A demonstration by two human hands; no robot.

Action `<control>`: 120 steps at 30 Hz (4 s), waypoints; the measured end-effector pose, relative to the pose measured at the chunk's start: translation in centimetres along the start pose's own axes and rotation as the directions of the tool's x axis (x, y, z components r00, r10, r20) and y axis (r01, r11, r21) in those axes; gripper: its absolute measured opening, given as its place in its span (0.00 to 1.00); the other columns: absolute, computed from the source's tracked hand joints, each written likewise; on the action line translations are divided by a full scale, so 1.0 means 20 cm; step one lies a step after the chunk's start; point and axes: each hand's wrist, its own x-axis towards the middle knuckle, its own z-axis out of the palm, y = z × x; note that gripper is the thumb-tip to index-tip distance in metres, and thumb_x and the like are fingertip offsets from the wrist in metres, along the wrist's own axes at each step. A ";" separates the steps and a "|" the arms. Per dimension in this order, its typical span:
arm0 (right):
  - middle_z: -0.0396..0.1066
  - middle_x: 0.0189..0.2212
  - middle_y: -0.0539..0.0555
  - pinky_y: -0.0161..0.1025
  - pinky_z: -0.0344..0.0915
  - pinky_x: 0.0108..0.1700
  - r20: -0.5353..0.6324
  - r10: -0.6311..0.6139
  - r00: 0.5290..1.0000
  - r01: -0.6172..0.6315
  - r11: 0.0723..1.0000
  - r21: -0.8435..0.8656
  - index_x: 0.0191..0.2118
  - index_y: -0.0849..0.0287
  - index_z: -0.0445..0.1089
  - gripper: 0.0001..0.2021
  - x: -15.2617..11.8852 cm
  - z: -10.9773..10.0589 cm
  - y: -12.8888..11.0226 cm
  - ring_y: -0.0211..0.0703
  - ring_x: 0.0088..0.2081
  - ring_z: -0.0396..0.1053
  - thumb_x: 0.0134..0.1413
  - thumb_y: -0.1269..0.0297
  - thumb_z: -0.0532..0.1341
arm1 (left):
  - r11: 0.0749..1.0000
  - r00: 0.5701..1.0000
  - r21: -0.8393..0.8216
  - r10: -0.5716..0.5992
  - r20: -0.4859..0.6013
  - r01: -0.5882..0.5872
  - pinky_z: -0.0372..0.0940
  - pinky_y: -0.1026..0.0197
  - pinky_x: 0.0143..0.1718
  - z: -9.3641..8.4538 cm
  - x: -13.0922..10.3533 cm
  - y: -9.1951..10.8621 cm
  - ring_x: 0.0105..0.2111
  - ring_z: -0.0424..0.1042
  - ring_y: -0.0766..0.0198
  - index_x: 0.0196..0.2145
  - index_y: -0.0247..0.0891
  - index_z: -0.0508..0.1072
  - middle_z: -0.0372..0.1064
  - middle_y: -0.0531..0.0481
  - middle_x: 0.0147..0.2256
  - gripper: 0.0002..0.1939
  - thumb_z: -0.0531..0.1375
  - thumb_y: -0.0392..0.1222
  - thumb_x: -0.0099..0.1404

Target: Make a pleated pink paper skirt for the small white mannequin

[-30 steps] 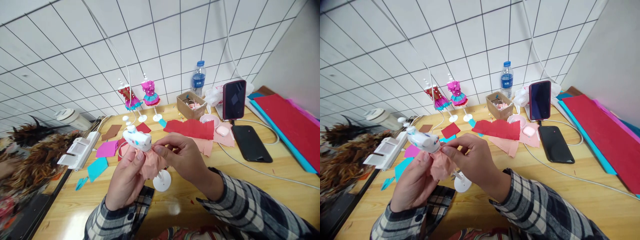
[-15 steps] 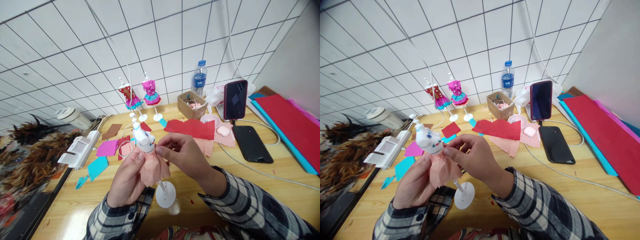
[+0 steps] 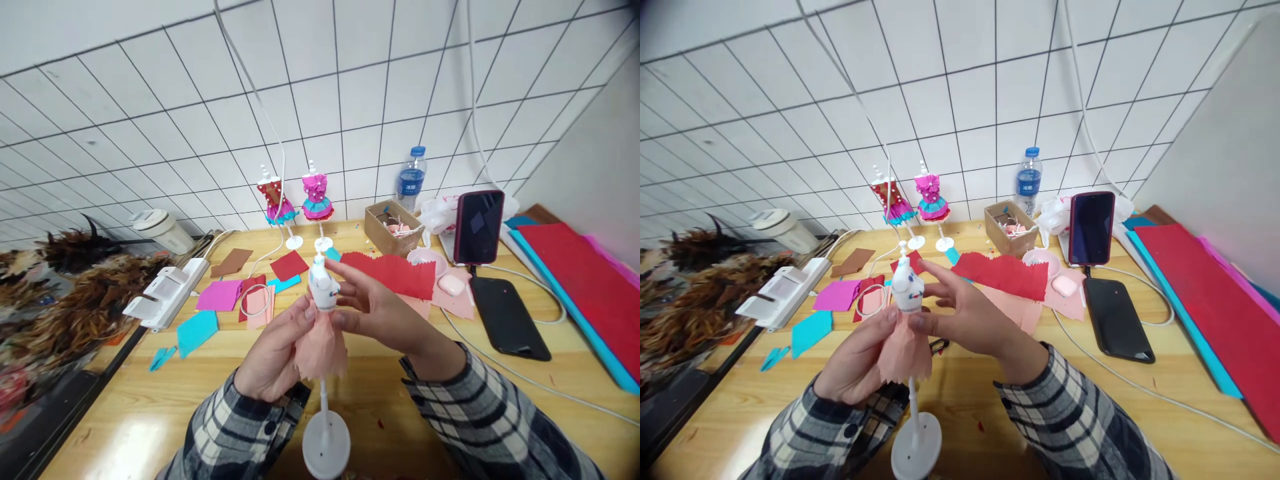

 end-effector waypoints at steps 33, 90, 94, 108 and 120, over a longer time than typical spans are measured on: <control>0.79 0.44 0.55 0.48 0.70 0.52 -0.186 -0.023 0.982 0.022 1.000 -0.009 0.53 0.54 0.70 0.27 0.01 -0.02 0.00 0.47 0.48 0.75 0.45 0.60 0.74 | 0.999 0.986 -0.035 0.025 -0.162 -0.031 0.72 0.62 0.36 -0.09 0.03 0.07 0.35 0.78 0.62 0.57 0.37 0.65 0.76 0.43 0.40 0.22 0.60 0.32 0.65; 0.76 0.35 0.50 0.36 0.72 0.34 0.159 0.022 0.987 -0.056 0.975 0.213 0.50 0.51 0.69 0.29 -0.03 -0.04 0.05 0.42 0.35 0.75 0.41 0.56 0.76 | 0.705 0.962 0.657 0.237 0.137 -0.267 0.68 0.64 0.34 -0.06 -0.07 0.17 0.34 0.71 0.65 0.38 0.40 0.78 0.73 0.50 0.36 0.16 0.71 0.49 0.55; 0.72 0.29 0.46 0.29 0.67 0.29 0.164 0.052 0.985 -0.097 0.955 0.280 0.40 0.55 0.69 0.23 -0.01 -0.01 0.09 0.35 0.30 0.71 0.39 0.59 0.77 | 0.723 0.968 0.644 0.192 0.159 -0.249 0.70 0.65 0.35 -0.01 -0.06 0.17 0.34 0.73 0.65 0.34 0.38 0.79 0.73 0.51 0.34 0.15 0.74 0.46 0.50; 0.78 0.38 0.55 0.47 0.73 0.50 -0.054 -0.047 0.997 0.037 0.986 -0.161 0.43 0.57 0.75 0.15 -0.05 0.08 -0.06 0.45 0.40 0.75 0.52 0.56 0.70 | 0.620 0.862 0.672 0.503 0.057 -0.405 0.75 0.55 0.46 0.02 -0.05 0.09 0.39 0.80 0.57 0.42 0.39 0.76 0.80 0.47 0.39 0.16 0.71 0.43 0.57; 0.78 0.45 0.57 0.48 0.71 0.51 0.048 0.029 0.998 -0.019 0.978 -0.207 0.46 0.56 0.76 0.17 -0.06 0.04 -0.07 0.49 0.48 0.75 0.57 0.51 0.65 | 0.685 0.893 0.657 0.448 -0.039 -0.314 0.74 0.59 0.36 -0.01 -0.06 0.09 0.34 0.79 0.58 0.42 0.38 0.76 0.80 0.46 0.36 0.18 0.70 0.50 0.57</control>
